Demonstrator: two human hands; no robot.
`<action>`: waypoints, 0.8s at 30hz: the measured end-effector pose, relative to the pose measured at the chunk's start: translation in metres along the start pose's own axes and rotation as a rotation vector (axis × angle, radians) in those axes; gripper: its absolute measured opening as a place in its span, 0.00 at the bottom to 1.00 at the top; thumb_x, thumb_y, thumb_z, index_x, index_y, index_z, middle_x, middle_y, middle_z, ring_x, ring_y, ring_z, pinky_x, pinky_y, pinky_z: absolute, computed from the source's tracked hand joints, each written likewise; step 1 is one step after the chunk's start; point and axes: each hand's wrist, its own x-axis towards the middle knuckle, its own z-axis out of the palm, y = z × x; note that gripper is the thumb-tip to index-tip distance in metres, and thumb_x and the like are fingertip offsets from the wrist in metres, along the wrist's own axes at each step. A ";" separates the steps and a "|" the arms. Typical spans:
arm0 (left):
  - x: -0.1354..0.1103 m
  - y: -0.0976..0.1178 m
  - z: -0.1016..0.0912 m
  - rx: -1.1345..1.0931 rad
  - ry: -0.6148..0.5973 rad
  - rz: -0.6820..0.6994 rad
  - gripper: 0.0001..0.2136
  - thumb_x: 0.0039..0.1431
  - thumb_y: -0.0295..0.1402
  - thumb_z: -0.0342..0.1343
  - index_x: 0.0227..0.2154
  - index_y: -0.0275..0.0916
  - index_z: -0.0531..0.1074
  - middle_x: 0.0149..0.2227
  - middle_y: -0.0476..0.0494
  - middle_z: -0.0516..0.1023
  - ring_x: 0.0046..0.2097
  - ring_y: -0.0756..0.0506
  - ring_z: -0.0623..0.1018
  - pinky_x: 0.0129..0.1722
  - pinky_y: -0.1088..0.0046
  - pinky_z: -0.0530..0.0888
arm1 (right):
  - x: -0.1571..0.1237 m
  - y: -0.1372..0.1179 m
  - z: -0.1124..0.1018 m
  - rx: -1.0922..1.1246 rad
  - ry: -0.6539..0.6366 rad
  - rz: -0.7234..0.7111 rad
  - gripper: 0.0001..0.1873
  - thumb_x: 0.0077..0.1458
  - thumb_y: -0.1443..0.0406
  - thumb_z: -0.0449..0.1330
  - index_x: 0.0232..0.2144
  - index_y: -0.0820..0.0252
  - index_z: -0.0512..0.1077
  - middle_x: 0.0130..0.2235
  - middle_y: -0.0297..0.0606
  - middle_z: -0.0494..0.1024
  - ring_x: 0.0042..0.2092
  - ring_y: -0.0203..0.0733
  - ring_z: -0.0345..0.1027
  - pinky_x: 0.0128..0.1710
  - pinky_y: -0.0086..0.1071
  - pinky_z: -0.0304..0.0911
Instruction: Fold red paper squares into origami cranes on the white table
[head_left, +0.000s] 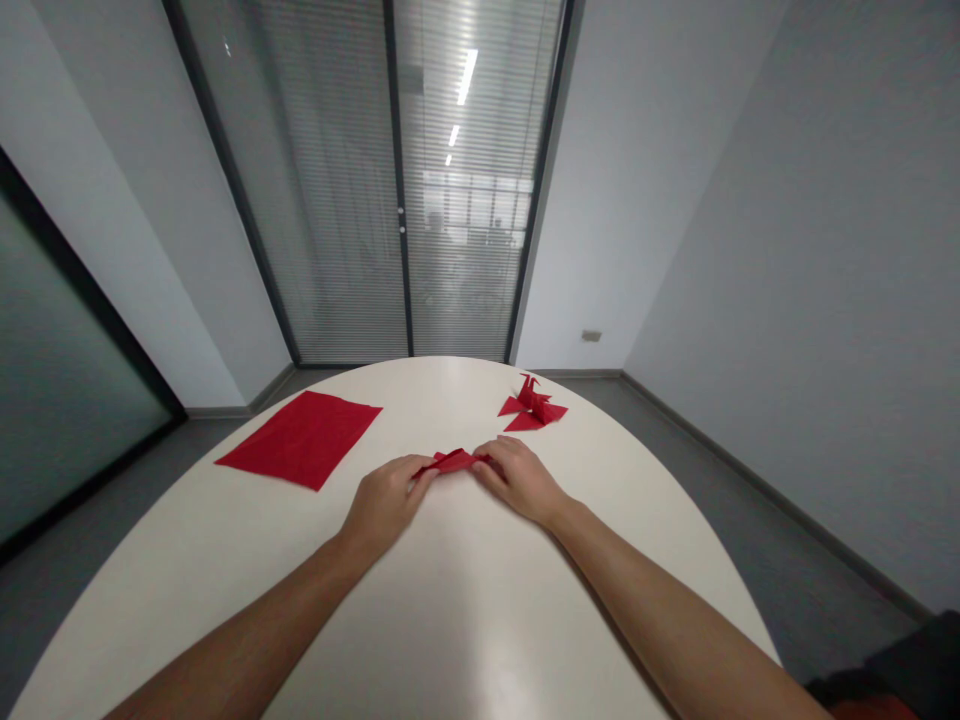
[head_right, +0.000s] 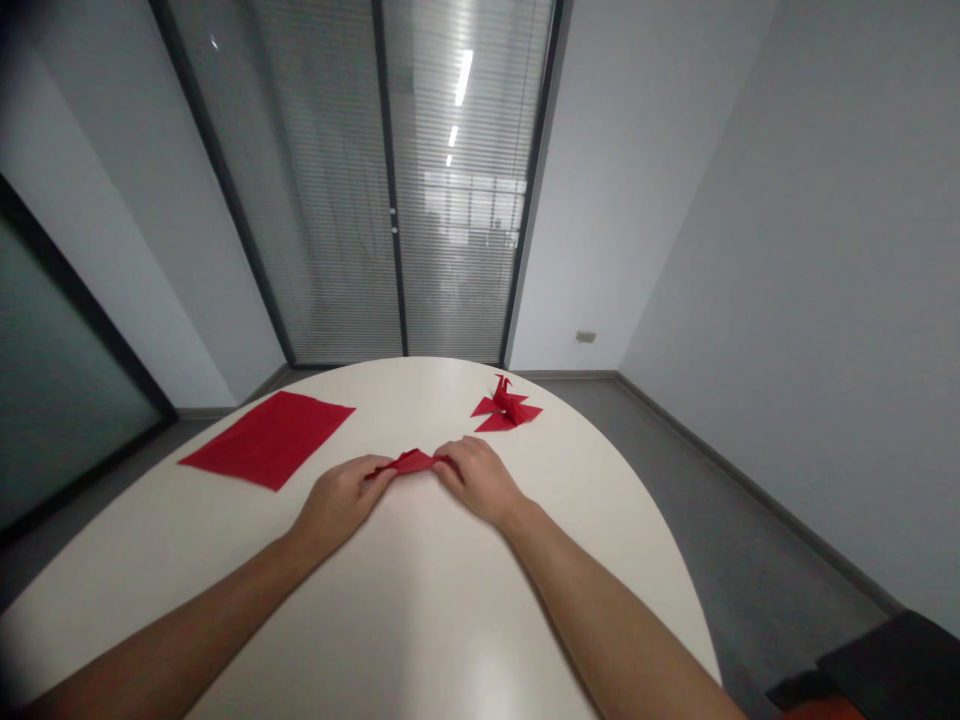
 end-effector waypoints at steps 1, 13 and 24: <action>0.000 0.000 0.000 -0.002 0.002 -0.012 0.11 0.66 0.35 0.52 0.43 0.41 0.77 0.42 0.45 0.83 0.42 0.42 0.81 0.44 0.67 0.75 | 0.000 0.000 0.000 0.003 0.009 0.012 0.08 0.66 0.63 0.55 0.42 0.58 0.73 0.38 0.40 0.80 0.40 0.45 0.71 0.44 0.38 0.64; 0.002 -0.007 0.007 -0.225 0.142 -0.125 0.09 0.62 0.35 0.54 0.42 0.40 0.76 0.40 0.43 0.83 0.41 0.43 0.81 0.43 0.66 0.75 | -0.003 0.005 0.006 0.106 0.222 0.190 0.11 0.61 0.57 0.62 0.43 0.55 0.73 0.38 0.38 0.80 0.38 0.44 0.72 0.39 0.36 0.64; 0.006 -0.001 0.014 -0.753 0.112 -0.393 0.16 0.54 0.42 0.61 0.41 0.38 0.69 0.33 0.42 0.83 0.36 0.43 0.83 0.36 0.69 0.76 | 0.000 0.013 0.013 0.264 0.406 0.342 0.16 0.56 0.52 0.64 0.38 0.57 0.74 0.28 0.33 0.76 0.29 0.40 0.67 0.31 0.33 0.61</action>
